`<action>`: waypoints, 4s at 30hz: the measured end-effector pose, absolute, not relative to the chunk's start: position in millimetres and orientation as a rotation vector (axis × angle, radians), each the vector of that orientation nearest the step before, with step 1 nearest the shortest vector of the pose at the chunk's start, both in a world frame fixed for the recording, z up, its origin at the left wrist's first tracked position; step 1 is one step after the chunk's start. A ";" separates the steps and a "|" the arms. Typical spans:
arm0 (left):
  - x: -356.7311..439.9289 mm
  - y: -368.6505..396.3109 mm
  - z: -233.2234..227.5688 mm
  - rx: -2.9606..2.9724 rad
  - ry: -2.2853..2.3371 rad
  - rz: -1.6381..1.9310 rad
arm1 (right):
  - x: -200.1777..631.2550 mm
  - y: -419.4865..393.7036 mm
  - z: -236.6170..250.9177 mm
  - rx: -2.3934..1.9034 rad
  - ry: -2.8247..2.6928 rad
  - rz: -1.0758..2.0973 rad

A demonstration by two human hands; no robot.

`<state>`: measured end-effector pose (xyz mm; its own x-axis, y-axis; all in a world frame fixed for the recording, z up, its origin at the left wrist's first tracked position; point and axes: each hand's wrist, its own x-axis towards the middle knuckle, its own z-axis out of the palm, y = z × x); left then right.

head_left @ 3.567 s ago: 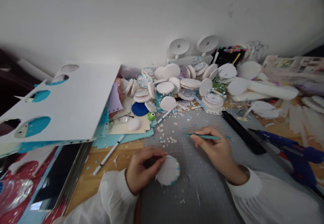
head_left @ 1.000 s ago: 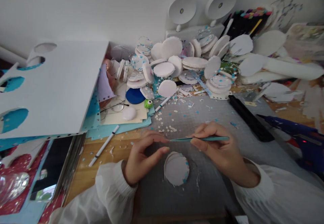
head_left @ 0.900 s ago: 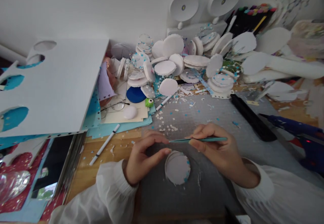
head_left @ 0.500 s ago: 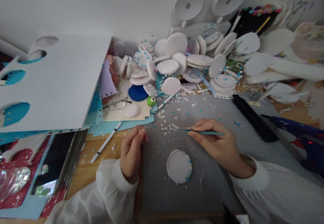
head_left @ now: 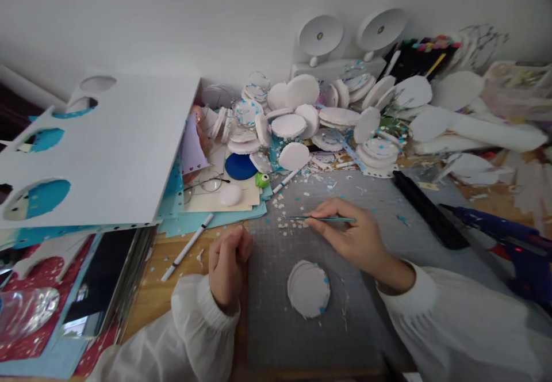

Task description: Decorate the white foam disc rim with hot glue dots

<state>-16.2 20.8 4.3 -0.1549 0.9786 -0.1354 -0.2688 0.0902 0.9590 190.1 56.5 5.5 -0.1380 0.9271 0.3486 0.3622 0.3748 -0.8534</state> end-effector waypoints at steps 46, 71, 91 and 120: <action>-16.7 15.5 7.5 1.549 1.109 0.909 | 196.2 17.7 18.6 -1.048 -1.404 1.176; -15.2 16.8 4.4 1.505 1.086 0.950 | 197.3 18.3 14.4 -1.172 -1.252 1.356; -16.6 17.0 4.1 1.488 1.069 0.965 | 199.2 16.5 6.0 -1.161 -1.143 1.492; -22.5 13.1 11.4 1.423 0.918 0.855 | 186.3 -1.4 73.8 -0.502 -2.532 -0.122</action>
<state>-22.5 13.1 11.4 0.4228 0.9062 -0.0118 0.0525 -0.0115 0.9986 186.3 -1.4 73.8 -0.7787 0.3271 0.5354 0.3772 0.9260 -0.0171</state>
